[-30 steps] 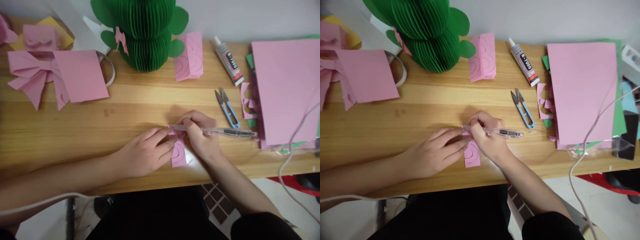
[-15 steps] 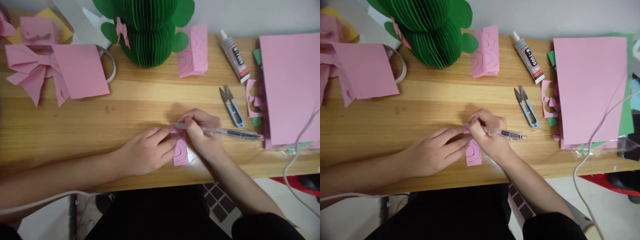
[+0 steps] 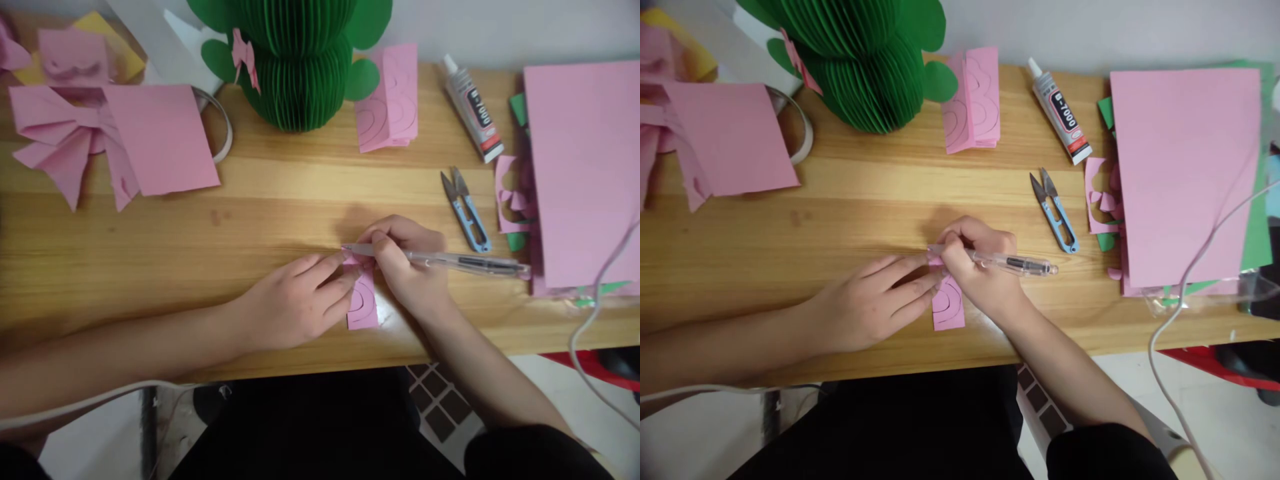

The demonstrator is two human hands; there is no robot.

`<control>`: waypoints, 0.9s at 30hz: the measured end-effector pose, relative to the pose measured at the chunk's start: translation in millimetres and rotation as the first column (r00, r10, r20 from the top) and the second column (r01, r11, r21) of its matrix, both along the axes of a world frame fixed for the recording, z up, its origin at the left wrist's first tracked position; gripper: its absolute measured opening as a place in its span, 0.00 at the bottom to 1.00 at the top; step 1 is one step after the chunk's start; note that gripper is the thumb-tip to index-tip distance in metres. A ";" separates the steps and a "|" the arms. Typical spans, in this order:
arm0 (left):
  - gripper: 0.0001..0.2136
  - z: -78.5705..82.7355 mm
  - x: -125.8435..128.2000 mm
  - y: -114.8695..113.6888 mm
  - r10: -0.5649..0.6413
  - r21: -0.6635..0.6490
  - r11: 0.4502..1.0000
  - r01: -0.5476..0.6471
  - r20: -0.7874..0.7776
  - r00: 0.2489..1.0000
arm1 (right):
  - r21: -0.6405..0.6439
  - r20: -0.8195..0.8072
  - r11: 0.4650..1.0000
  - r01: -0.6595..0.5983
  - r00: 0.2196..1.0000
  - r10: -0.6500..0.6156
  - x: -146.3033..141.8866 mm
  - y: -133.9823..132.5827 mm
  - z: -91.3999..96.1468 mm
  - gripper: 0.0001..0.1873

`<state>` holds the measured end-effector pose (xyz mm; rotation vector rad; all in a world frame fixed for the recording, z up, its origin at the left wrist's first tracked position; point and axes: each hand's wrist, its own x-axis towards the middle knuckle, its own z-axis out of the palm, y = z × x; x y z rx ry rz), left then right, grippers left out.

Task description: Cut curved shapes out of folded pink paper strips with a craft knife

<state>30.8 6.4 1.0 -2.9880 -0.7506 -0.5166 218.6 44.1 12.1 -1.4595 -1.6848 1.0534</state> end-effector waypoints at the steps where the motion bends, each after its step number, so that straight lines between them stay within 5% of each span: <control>1: 0.13 0.2 0.0 -0.1 0.002 0.005 1.000 -0.002 0.002 1.000 | 0.004 -0.001 1.000 -0.003 1.000 0.003 0.2 0.0 -0.2 0.10; 27: 0.13 2.1 0.5 0.6 0.004 0.008 1.000 -0.004 0.005 1.000 | -0.020 0.010 1.000 -0.014 1.000 0.014 3.1 0.0 -0.8 0.11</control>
